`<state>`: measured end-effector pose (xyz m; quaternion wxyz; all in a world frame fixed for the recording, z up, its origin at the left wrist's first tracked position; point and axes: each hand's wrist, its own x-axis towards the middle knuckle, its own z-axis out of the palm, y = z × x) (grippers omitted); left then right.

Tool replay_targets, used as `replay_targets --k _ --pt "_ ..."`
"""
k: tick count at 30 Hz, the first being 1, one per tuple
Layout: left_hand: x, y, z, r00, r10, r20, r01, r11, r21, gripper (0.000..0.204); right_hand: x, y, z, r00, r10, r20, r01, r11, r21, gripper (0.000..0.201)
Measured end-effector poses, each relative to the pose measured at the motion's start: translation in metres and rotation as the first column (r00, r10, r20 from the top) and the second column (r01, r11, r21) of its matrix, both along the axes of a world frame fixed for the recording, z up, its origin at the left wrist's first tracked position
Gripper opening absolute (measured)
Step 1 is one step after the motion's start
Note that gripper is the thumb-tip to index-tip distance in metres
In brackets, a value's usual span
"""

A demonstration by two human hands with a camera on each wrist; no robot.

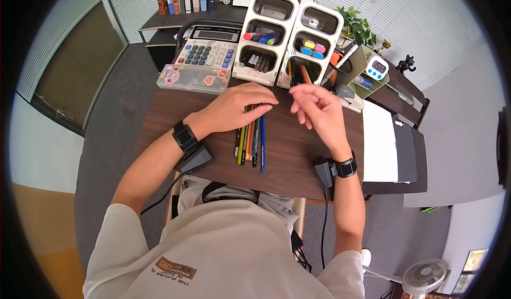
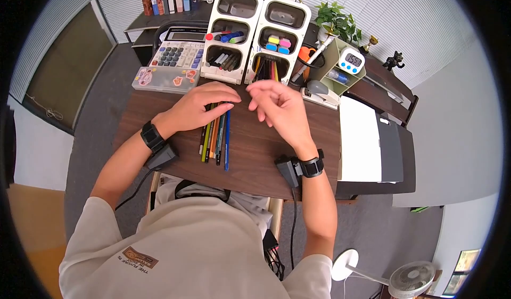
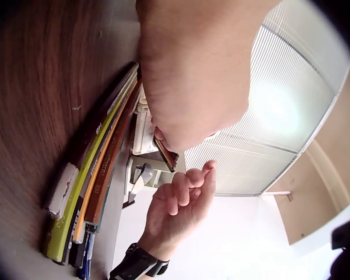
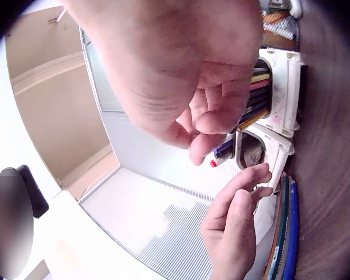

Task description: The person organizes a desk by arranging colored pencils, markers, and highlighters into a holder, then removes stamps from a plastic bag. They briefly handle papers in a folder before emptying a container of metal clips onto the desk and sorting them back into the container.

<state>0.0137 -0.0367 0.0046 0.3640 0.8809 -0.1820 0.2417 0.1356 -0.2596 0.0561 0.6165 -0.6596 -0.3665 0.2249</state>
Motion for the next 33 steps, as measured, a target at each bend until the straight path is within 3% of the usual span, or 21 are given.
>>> replay_targets --k 2,6,10,16,33 --pt "0.001 0.002 0.000 1.000 0.026 0.009 -0.026 1.000 0.005 0.020 -0.003 -0.001 -0.001 0.986 0.158 0.044 -0.148 0.973 -0.178 0.022" --pt "0.003 0.005 -0.005 0.999 0.026 0.029 -0.025 1.000 -0.006 0.019 -0.012 0.006 -0.001 0.975 0.219 0.044 -0.195 0.928 -0.319 0.024" --pt "0.003 0.004 -0.005 0.998 0.049 0.039 -0.049 0.999 -0.005 0.019 -0.010 0.005 -0.002 0.966 0.216 0.142 -0.163 0.935 -0.314 0.025" --pt "0.001 0.003 -0.002 0.998 0.046 0.047 -0.046 0.999 0.000 0.018 -0.008 0.004 -0.001 0.975 -0.008 0.220 0.049 0.982 -0.182 0.029" --pt "0.002 0.003 -0.001 0.999 0.042 0.030 -0.042 0.999 -0.004 0.017 -0.006 0.005 -0.002 0.943 -0.147 0.297 0.200 0.967 -0.156 0.030"
